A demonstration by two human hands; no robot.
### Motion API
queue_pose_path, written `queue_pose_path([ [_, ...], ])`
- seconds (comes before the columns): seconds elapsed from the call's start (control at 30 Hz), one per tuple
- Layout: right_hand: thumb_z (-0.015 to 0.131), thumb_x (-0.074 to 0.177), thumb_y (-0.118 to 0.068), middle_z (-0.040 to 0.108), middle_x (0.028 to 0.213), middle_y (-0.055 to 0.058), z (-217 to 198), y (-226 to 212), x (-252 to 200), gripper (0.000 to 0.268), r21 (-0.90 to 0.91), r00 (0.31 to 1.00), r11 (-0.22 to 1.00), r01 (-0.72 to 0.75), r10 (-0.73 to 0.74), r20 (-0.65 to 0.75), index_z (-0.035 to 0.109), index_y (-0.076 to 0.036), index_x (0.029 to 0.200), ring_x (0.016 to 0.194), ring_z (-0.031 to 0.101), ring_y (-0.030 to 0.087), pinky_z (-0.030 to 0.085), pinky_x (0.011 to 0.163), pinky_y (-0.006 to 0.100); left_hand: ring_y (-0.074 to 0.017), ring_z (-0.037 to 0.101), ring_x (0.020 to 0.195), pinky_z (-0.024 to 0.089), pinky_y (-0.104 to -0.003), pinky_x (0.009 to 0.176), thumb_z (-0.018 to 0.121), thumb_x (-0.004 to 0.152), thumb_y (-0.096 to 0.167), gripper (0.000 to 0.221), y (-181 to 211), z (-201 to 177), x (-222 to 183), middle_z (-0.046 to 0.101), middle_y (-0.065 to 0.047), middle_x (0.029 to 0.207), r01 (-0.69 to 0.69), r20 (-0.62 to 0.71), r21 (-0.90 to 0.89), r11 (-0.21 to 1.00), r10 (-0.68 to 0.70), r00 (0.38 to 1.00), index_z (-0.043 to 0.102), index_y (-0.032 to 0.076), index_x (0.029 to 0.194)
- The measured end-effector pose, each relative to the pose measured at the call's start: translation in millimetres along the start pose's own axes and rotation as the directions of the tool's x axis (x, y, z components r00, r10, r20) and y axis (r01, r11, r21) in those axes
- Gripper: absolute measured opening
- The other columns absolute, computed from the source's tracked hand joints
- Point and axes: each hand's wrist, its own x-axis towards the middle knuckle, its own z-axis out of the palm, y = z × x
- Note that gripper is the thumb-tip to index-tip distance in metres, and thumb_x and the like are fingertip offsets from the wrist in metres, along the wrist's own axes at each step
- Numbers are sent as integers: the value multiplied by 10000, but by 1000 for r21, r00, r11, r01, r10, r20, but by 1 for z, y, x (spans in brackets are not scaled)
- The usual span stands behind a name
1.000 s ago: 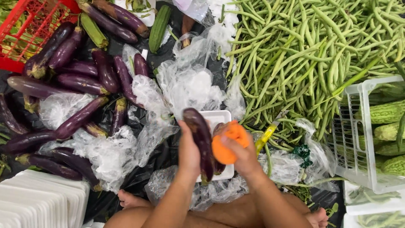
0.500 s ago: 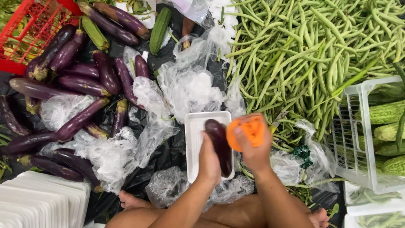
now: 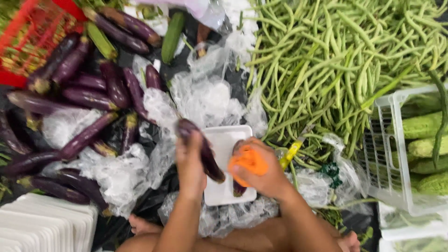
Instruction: The person wipes eggplants and styrofoam trays with a cloth, places eggplants into the trays, and wraps the filled trays with plastic film.
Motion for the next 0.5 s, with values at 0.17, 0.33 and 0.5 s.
queue_pose_path([
  [0.17, 831, 801, -168, 640, 904, 158, -30, -2, 12, 251, 15, 1000, 1000, 8, -8, -12, 659, 4, 862, 789, 638, 268, 507, 757, 400, -209, 649, 638, 538, -323, 519, 575, 1026, 378, 356, -1, 0, -3, 666, -91, 891, -63, 77, 225, 972, 46, 996, 422, 152, 1255],
  [0.33, 812, 824, -167, 638, 907, 158, -39, 0, 11, 233, 38, 998, 999, -14, 16, -53, 658, 3, 866, 797, 632, 261, 498, 764, 396, -216, 660, 634, 539, -328, 507, 566, 1024, 408, 416, -8, 1, -1, 677, -103, 880, -121, 172, 463, 878, 45, 984, 419, 140, 1306],
  [0.5, 787, 856, -166, 636, 912, 157, -35, 0, 7, 213, 71, 995, 997, -29, 36, -89, 656, 1, 870, 809, 625, 251, 486, 775, 391, -225, 676, 628, 541, -335, 492, 553, 1022, 449, 500, -12, -2, 3, 693, -118, 864, -218, 279, 710, 669, 15, 960, 413, 123, 1374],
])
